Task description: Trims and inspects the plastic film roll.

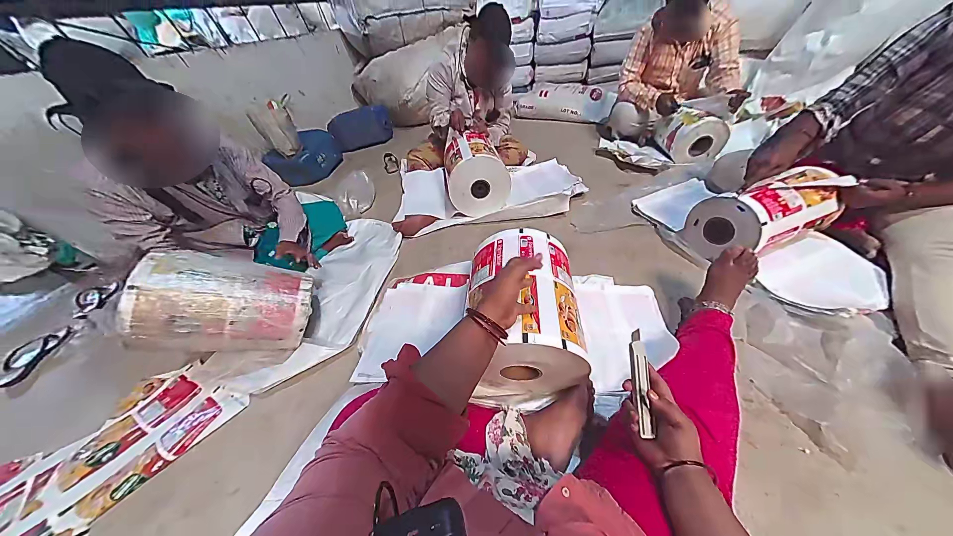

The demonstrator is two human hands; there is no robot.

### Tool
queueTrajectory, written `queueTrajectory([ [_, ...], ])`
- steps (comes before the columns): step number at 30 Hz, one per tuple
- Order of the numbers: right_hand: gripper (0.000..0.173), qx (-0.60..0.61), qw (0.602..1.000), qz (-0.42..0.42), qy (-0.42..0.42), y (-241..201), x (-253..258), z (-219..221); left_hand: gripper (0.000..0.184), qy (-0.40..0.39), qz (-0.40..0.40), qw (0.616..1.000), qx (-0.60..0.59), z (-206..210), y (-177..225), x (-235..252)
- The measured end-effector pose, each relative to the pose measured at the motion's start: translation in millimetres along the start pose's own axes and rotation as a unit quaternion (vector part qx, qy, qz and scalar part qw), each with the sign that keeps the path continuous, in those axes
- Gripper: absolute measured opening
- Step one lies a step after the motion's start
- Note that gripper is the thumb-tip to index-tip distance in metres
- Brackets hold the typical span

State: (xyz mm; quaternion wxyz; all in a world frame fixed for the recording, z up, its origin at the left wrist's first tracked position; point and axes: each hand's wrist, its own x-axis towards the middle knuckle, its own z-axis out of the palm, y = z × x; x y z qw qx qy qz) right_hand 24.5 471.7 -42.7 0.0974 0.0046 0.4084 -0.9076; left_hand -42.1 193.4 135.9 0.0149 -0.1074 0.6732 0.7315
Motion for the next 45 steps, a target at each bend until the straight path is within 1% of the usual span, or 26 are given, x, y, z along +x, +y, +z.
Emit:
queueTrajectory([
  [1, 0.063, -0.002, 1.000, 0.002, -0.001, 0, 0, 0, 0.043, -0.014, 0.019, 0.993, 0.117, 1, -3, 4],
  [2, 0.063, -0.006, 1.000, 0.004, 0.002, 1, -1, 2, 0.039, -0.018, 0.050, 0.958, 0.282, 2, -5, 11],
  [3, 0.064, -0.010, 1.000, 0.006, 0.004, 1, -1, 3, 0.042, -0.019, 0.078, 0.893, 0.444, 1, -7, 16],
  [4, 0.064, -0.011, 1.000, 0.006, 0.006, 0, -1, 2, 0.045, -0.025, 0.100, 0.819, 0.565, 0, -10, 22],
  [5, 0.062, -0.012, 1.000, 0.006, 0.011, 0, -1, 2, 0.047, -0.034, 0.133, 0.759, 0.636, -4, -16, 29],
  [6, 0.060, -0.015, 1.000, 0.008, 0.018, 0, -2, 2, 0.047, -0.048, 0.173, 0.719, 0.672, -10, -23, 37],
  [7, 0.060, -0.014, 1.000, 0.008, 0.020, -1, -1, 1, 0.048, -0.068, 0.205, 0.696, 0.685, -16, -26, 44],
  [9, 0.061, -0.011, 1.000, 0.009, 0.023, -1, -1, 0, 0.049, -0.097, 0.256, 0.670, 0.690, -29, -26, 53],
  [12, 0.062, -0.013, 0.999, 0.008, 0.029, -1, 0, -1, 0.054, -0.117, 0.301, 0.638, 0.699, -43, -18, 62],
  [15, 0.062, -0.013, 1.000, 0.011, 0.026, 0, 2, 0, 0.059, -0.144, 0.336, 0.597, 0.714, -48, -17, 69],
  [18, 0.065, -0.009, 1.000, 0.022, 0.014, 2, 6, 0, 0.062, -0.191, 0.333, 0.584, 0.715, -46, -18, 74],
  [20, 0.065, -0.006, 1.000, 0.021, 0.012, 2, 7, -1, 0.067, -0.215, 0.317, 0.583, 0.716, -42, -17, 73],
  [23, 0.064, -0.002, 1.000, 0.014, 0.020, 1, 6, -1, 0.073, -0.243, 0.291, 0.570, 0.729, -35, -12, 67],
  [25, 0.063, -0.004, 1.000, 0.012, 0.024, 0, 5, -1, 0.075, -0.255, 0.276, 0.565, 0.735, -31, -9, 58],
  [29, 0.064, -0.004, 1.000, 0.009, 0.025, 0, 4, -1, 0.079, -0.274, 0.266, 0.536, 0.753, -23, -8, 33],
  [31, 0.063, -0.007, 1.000, 0.012, 0.026, 0, 3, 0, 0.078, -0.274, 0.273, 0.520, 0.762, -24, -11, 23],
  [32, 0.063, -0.011, 1.000, 0.012, 0.026, -1, 3, 1, 0.076, -0.271, 0.281, 0.519, 0.760, -26, -12, 20],
  [34, 0.063, -0.013, 1.000, 0.012, 0.025, 0, 2, 1, 0.072, -0.264, 0.296, 0.533, 0.748, -29, -18, 16],
  [36, 0.062, -0.021, 0.999, 0.012, 0.028, 0, 2, 1, 0.069, -0.255, 0.316, 0.555, 0.726, -33, -24, 14],
  [39, 0.061, -0.025, 0.999, 0.012, 0.031, 0, 2, 0, 0.065, -0.243, 0.334, 0.570, 0.711, -34, -30, 14],
  [41, 0.061, -0.021, 0.999, 0.014, 0.031, 1, 3, 0, 0.062, -0.231, 0.356, 0.586, 0.690, -35, -38, 15],
  [43, 0.062, -0.021, 0.999, 0.015, 0.027, 1, 4, 0, 0.059, -0.225, 0.364, 0.606, 0.671, -35, -43, 18],
  [45, 0.063, -0.024, 0.999, 0.013, 0.022, 1, 5, 0, 0.058, -0.227, 0.367, 0.613, 0.661, -36, -44, 20],
])
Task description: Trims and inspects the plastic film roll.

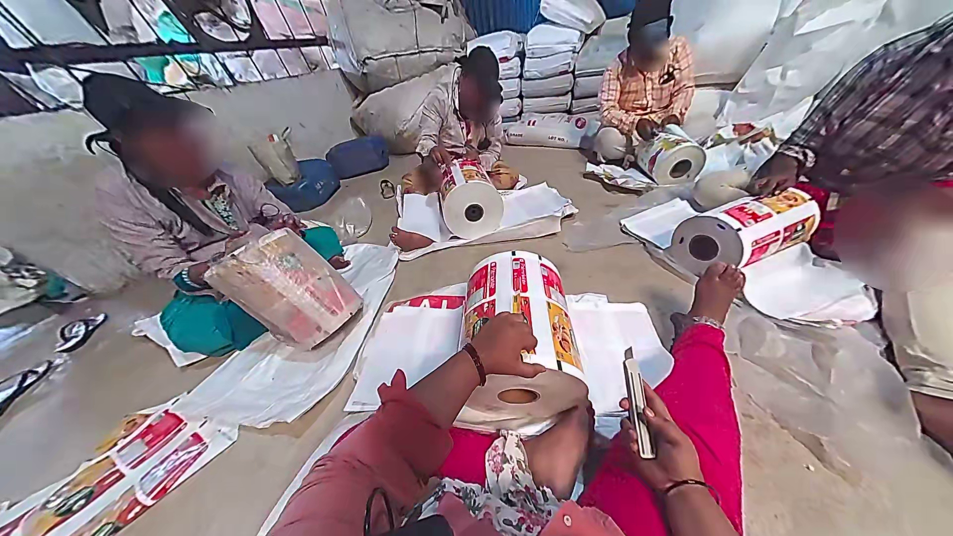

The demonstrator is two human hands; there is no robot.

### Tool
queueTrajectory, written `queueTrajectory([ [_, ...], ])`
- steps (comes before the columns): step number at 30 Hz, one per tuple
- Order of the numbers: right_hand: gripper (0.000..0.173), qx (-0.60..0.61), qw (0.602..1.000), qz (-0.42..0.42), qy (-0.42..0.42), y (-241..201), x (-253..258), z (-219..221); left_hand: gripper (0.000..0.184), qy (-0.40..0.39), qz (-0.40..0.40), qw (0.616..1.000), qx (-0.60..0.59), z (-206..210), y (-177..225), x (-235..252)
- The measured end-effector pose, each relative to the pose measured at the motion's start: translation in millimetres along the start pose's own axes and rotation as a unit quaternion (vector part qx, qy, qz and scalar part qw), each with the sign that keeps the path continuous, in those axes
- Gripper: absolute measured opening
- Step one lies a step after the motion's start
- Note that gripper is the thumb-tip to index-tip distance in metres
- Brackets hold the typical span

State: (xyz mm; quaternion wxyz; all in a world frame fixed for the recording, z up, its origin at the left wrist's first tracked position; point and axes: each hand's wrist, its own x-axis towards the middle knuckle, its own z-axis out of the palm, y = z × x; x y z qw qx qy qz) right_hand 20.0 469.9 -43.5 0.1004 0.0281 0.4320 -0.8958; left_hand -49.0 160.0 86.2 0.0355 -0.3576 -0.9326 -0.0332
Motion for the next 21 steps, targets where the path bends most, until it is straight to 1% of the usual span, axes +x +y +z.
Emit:
queueTrajectory([
  [4, 0.064, 0.003, 1.000, 0.000, 0.007, 2, 1, 1, 0.058, 0.004, 0.010, 1.000, -0.008, 2, -1, -1],
  [7, 0.063, 0.000, 1.000, 0.002, 0.002, 2, 3, 0, 0.057, 0.008, 0.008, 1.000, 0.008, 0, 1, -2],
  [11, 0.063, 0.004, 1.000, 0.001, 0.000, 2, 2, 0, 0.056, -0.012, -0.050, 0.998, 0.024, -4, 14, -4],
  [15, 0.064, 0.001, 1.000, 0.004, 0.002, 3, 4, 0, 0.052, -0.004, -0.091, 0.996, 0.006, -2, 21, -6],
  [18, 0.064, -0.010, 1.000, 0.009, 0.000, 2, 5, 0, 0.050, 0.033, -0.072, 0.997, -0.018, 5, 16, -10],
  [21, 0.062, -0.007, 1.000, 0.009, 0.007, 4, 4, -1, 0.050, 0.107, -0.037, 0.992, -0.048, 17, 8, -14],
])
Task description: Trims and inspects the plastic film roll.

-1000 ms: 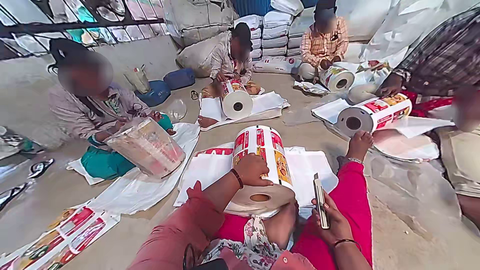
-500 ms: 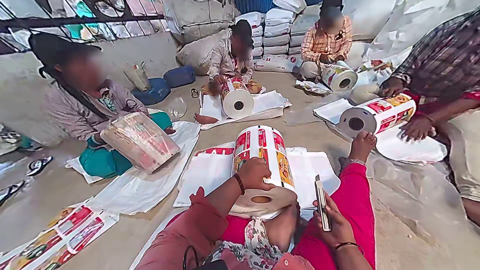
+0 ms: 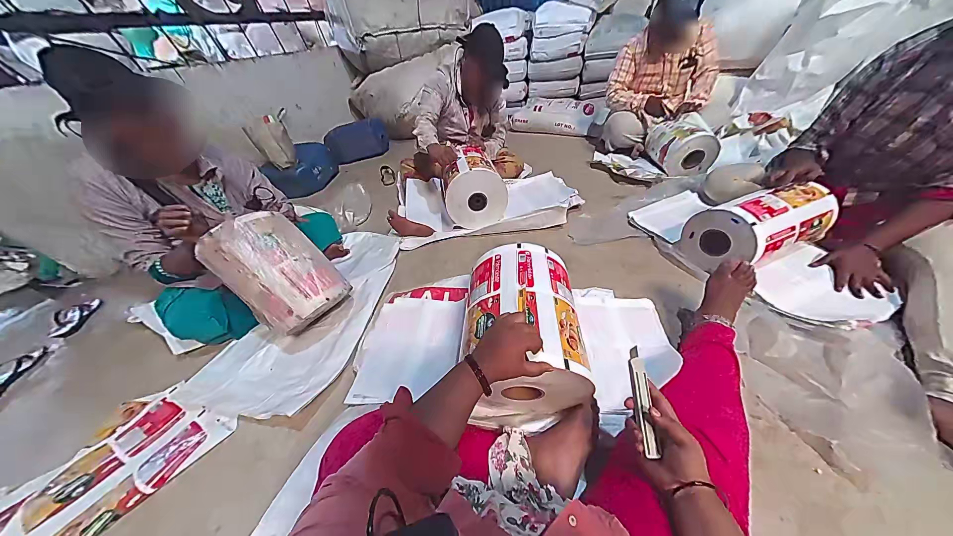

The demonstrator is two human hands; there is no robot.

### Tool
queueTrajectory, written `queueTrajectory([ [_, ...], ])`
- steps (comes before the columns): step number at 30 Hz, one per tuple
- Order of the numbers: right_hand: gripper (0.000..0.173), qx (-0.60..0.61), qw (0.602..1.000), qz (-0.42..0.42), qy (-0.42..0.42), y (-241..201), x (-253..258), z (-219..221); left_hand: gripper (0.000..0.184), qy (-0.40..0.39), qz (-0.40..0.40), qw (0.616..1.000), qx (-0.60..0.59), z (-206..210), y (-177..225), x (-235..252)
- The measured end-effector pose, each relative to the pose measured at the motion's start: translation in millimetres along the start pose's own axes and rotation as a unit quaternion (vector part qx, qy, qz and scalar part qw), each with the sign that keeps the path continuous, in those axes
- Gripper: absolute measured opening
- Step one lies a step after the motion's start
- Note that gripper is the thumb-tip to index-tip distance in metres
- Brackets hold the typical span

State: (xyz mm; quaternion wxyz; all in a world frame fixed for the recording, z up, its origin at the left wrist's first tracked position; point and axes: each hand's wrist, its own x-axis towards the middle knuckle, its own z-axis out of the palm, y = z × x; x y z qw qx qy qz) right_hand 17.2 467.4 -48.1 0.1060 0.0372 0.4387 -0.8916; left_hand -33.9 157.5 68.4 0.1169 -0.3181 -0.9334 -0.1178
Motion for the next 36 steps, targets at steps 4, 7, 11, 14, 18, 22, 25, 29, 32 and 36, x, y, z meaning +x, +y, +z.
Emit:
queueTrajectory([
  [4, 0.060, 0.005, 1.000, 0.003, 0.002, -2, 1, 2, 0.051, 0.034, -0.001, 0.999, -0.028, 1, -6, -4],
  [7, 0.058, 0.003, 1.000, -0.003, -0.002, -1, 1, 3, 0.054, 0.214, -0.001, 0.965, -0.149, 14, -20, -10],
  [11, 0.060, -0.006, 1.000, 0.002, -0.003, 0, -1, 5, 0.057, 0.259, -0.019, 0.941, -0.217, 19, -22, -12],
  [14, 0.060, -0.017, 1.000, 0.003, 0.000, -2, 0, 6, 0.048, 0.259, -0.111, 0.937, -0.206, 12, -15, -13],
  [18, 0.063, -0.027, 1.000, -0.001, 0.003, 0, -4, 2, 0.045, 0.179, -0.305, 0.924, -0.144, -1, 8, -26],
  [22, 0.060, -0.033, 0.999, -0.003, 0.011, 1, -2, 5, 0.061, 0.122, -0.402, 0.901, -0.106, -7, 10, -42],
  [25, 0.061, -0.060, 0.998, 0.007, 0.017, 4, -1, 11, 0.036, 0.188, -0.371, 0.900, -0.128, -3, -5, -59],
  [29, 0.060, -0.066, 0.998, 0.005, 0.016, 9, -2, 11, 0.020, 0.362, -0.427, 0.778, -0.286, -8, -34, -74],
  [32, 0.058, -0.111, 0.993, -0.010, 0.039, 1, -4, 16, 0.008, 0.359, -0.415, 0.767, -0.333, -9, -41, -80],
  [36, 0.063, -0.326, 0.943, -0.068, 0.012, -43, 19, 68, 0.015, 0.361, -0.311, 0.813, -0.335, 16, -24, -76],
])
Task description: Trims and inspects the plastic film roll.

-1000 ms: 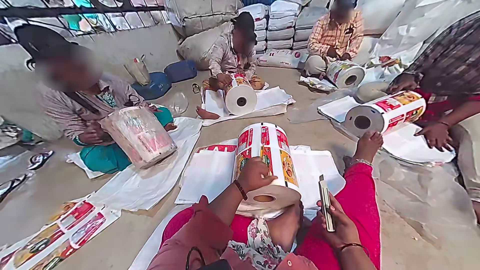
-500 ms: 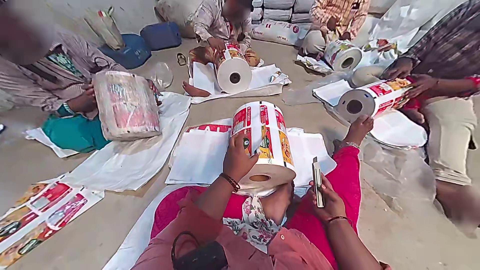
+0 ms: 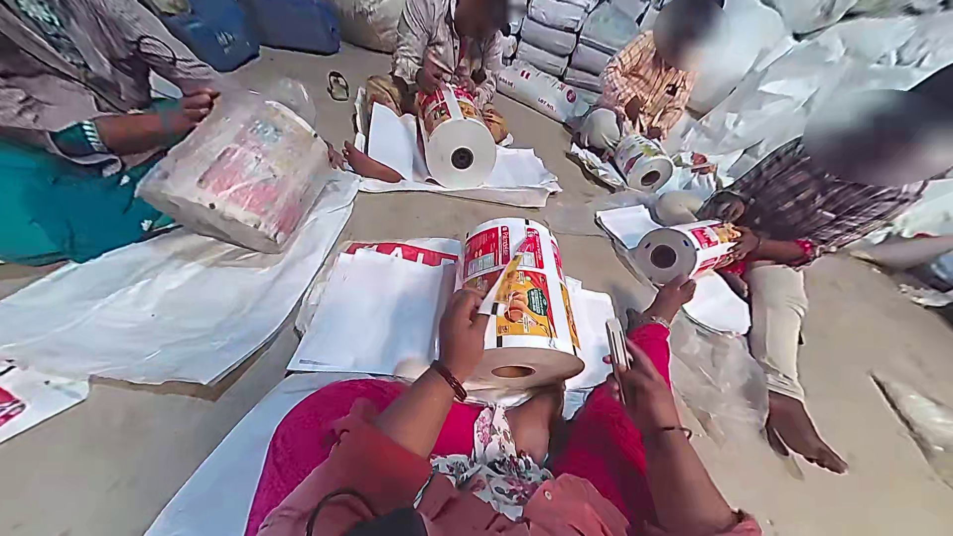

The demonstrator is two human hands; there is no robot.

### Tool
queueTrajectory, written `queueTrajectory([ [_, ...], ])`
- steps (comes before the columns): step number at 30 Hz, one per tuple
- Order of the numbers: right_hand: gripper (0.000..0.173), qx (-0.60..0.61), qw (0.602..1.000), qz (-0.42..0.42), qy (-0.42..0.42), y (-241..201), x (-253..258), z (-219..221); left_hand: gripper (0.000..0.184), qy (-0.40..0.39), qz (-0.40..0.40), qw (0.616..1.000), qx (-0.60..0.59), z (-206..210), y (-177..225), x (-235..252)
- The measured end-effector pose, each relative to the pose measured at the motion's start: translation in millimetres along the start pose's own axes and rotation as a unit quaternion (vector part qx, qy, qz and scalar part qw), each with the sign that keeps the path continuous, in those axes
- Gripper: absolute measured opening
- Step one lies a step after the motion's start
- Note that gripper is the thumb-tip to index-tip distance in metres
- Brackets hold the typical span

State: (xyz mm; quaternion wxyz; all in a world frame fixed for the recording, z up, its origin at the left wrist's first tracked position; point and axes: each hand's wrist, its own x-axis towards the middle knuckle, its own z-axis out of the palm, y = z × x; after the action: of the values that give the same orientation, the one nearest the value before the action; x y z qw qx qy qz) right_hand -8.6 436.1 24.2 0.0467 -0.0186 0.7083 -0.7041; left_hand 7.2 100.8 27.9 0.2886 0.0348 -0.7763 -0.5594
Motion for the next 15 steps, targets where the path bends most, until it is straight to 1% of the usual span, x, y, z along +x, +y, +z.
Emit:
queueTrajectory([
  [2, 0.059, -0.139, 0.990, -0.036, 0.002, -45, 29, 25, 0.016, -0.010, 0.043, 0.999, -0.005, 12, -1, -10],
  [3, 0.056, -0.213, 0.976, -0.041, 0.006, -66, 46, 40, 0.017, -0.012, 0.057, 0.998, -0.003, 16, -1, -12],
  [5, 0.058, -0.346, 0.938, -0.021, 0.007, -99, 82, 75, 0.018, -0.011, 0.082, 0.997, -0.004, 19, -5, -12],
  [7, 0.057, -0.427, 0.904, -0.006, -0.019, -114, 122, 106, 0.017, -0.005, 0.092, 0.996, -0.020, 19, -8, -11],
  [10, 0.049, -0.494, 0.868, -0.012, -0.044, -121, 173, 134, 0.021, 0.004, 0.089, 0.995, -0.039, 16, -12, -12],
  [12, 0.048, -0.509, 0.860, -0.018, -0.034, -124, 197, 146, 0.023, 0.003, 0.088, 0.995, -0.045, 14, -12, -13],
  [15, 0.046, -0.528, 0.849, -0.002, -0.039, -130, 213, 159, 0.026, 0.006, 0.096, 0.994, -0.054, 16, -12, -13],
])
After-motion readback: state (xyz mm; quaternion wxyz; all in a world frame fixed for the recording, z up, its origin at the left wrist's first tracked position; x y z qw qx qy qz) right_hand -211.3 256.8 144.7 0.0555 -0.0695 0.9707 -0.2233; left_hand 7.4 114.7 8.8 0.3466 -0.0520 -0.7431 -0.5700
